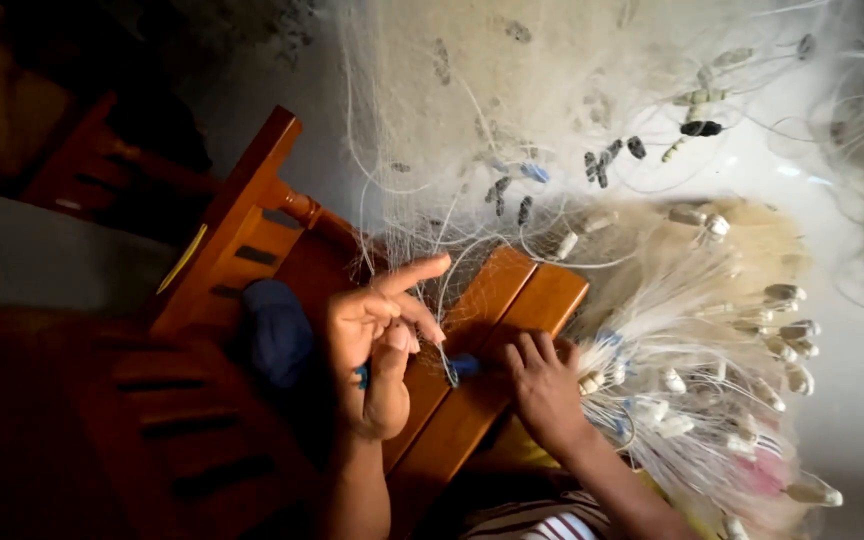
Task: Repairing a fishing net using a plastic shuttle and monofilament line
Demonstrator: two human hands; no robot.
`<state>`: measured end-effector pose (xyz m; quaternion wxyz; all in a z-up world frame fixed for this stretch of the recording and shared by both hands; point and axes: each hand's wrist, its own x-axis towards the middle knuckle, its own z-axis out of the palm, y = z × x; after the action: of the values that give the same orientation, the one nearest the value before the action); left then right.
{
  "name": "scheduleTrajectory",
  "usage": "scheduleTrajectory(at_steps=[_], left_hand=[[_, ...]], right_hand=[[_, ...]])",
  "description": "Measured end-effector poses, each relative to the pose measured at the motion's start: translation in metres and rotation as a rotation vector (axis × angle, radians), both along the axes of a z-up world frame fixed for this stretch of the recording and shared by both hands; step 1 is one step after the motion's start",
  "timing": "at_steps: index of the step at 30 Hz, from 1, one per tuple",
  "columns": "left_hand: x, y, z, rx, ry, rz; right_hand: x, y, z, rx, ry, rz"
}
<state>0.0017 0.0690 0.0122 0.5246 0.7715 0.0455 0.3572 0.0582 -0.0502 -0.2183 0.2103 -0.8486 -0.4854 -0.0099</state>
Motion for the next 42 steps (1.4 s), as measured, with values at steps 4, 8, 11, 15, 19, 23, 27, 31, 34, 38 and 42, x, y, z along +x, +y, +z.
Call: scheduleTrajectory(at_steps=[4,8,11,15,19,23,27,31,34,38,42], left_hand=[[-0.003,-0.005,0.004,0.033,0.006,-0.021],[-0.009,-0.012,-0.007,-0.065,-0.059,-0.007],[-0.008,-0.017,0.007,-0.031,-0.004,0.005],[-0.013,-0.023,0.004,0.01,0.011,-0.004],[-0.013,-0.027,-0.001,-0.001,-0.016,-0.013],[-0.014,-0.03,-0.004,0.036,0.008,0.041],[-0.011,-0.034,0.009,0.157,0.066,0.091],[-0.012,-0.034,0.005,0.112,0.035,0.058],[-0.012,-0.035,0.005,0.125,0.043,0.08],[-0.009,-0.036,0.006,0.084,0.048,0.038],[-0.008,-0.037,0.003,0.13,0.106,0.098]], right_hand=[[0.011,-0.015,0.035,0.211,0.186,0.072],[0.019,-0.037,0.058,0.322,0.425,0.036],[0.033,-0.05,0.062,0.319,0.45,0.117],[0.05,-0.065,0.087,0.423,0.703,0.118],[0.054,-0.062,0.095,0.923,1.186,0.252],[0.06,-0.038,0.151,0.953,0.845,0.379],[0.059,-0.025,0.185,0.856,0.713,0.366],[0.062,-0.02,0.196,0.88,0.631,0.446],[0.064,-0.015,0.2,0.907,0.562,0.435],[0.067,-0.007,0.199,0.954,0.355,0.445],[0.065,-0.004,0.192,0.958,0.326,0.424]])
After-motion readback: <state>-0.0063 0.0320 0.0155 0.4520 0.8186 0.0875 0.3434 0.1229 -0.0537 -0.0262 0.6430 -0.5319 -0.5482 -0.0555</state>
